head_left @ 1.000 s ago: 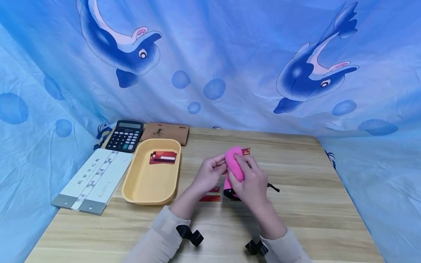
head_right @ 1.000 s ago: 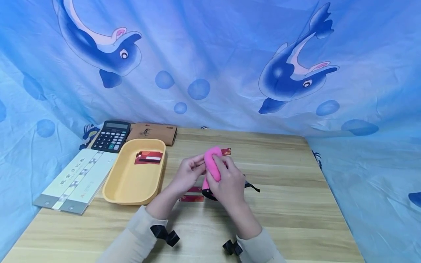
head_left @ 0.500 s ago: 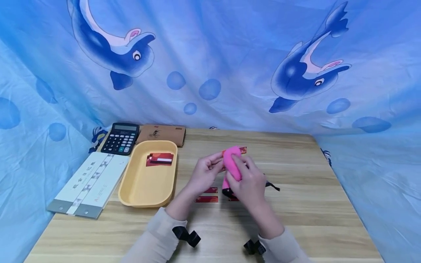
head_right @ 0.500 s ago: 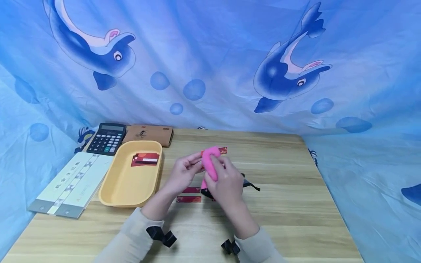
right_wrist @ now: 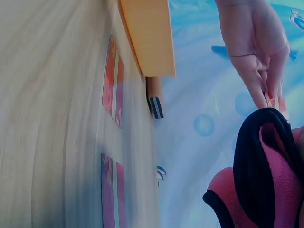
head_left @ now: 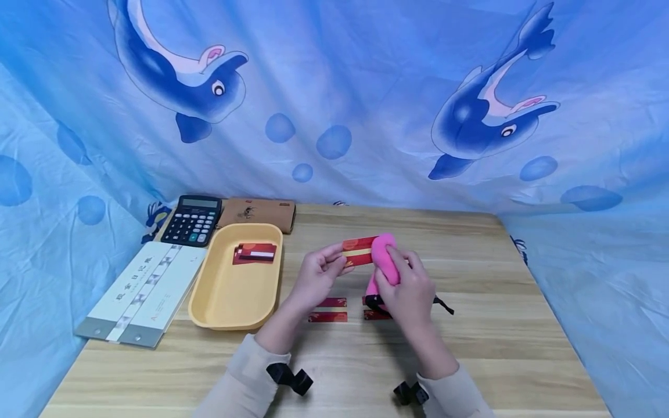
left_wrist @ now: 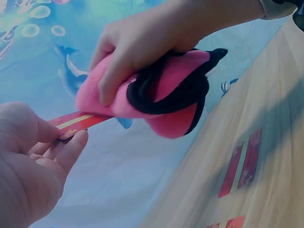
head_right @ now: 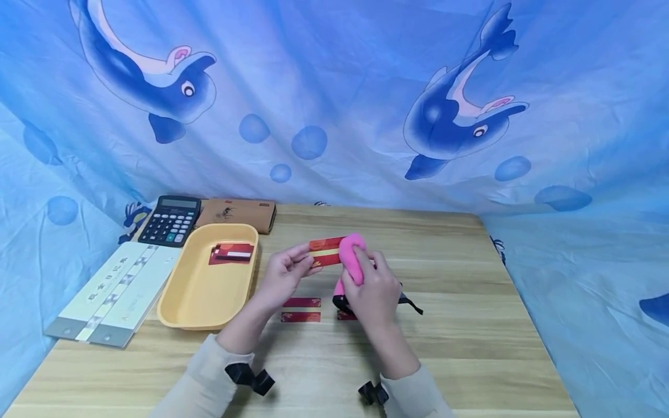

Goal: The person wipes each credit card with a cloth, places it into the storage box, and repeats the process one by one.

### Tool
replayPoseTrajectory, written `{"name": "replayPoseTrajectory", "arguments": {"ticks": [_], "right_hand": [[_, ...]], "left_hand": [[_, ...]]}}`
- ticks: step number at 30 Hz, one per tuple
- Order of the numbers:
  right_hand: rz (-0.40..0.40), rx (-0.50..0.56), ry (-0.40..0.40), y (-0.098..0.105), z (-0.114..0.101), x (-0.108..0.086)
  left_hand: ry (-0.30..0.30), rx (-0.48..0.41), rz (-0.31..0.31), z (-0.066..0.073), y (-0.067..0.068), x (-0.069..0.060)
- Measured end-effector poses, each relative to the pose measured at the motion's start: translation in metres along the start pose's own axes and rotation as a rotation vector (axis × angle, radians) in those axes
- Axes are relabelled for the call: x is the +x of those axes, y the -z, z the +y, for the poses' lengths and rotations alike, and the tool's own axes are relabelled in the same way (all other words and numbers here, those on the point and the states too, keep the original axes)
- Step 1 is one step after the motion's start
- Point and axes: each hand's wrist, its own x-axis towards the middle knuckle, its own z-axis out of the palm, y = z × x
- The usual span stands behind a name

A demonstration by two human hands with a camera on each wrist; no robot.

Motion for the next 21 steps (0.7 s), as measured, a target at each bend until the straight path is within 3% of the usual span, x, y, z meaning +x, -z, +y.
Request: {"name": "replayPoseTrajectory", "arguments": {"ticks": [8,16,21], "right_hand": [[-0.08,0.164,0.091,-0.006,-0.015,-0.009],[0.003,0.062,-0.032,-0.004,0.017,-0.006],[0.051,0.068,-0.064,0.002,0.03,-0.006]], "left_hand": [[-0.076,0.156,-0.017,-0.012,-0.012,-0.002],[-0.013,0.165,0.051,-0.006,-0.003,-0.006],[-0.042,0.147,0.167,-0.012,0.003,-0.003]]}}
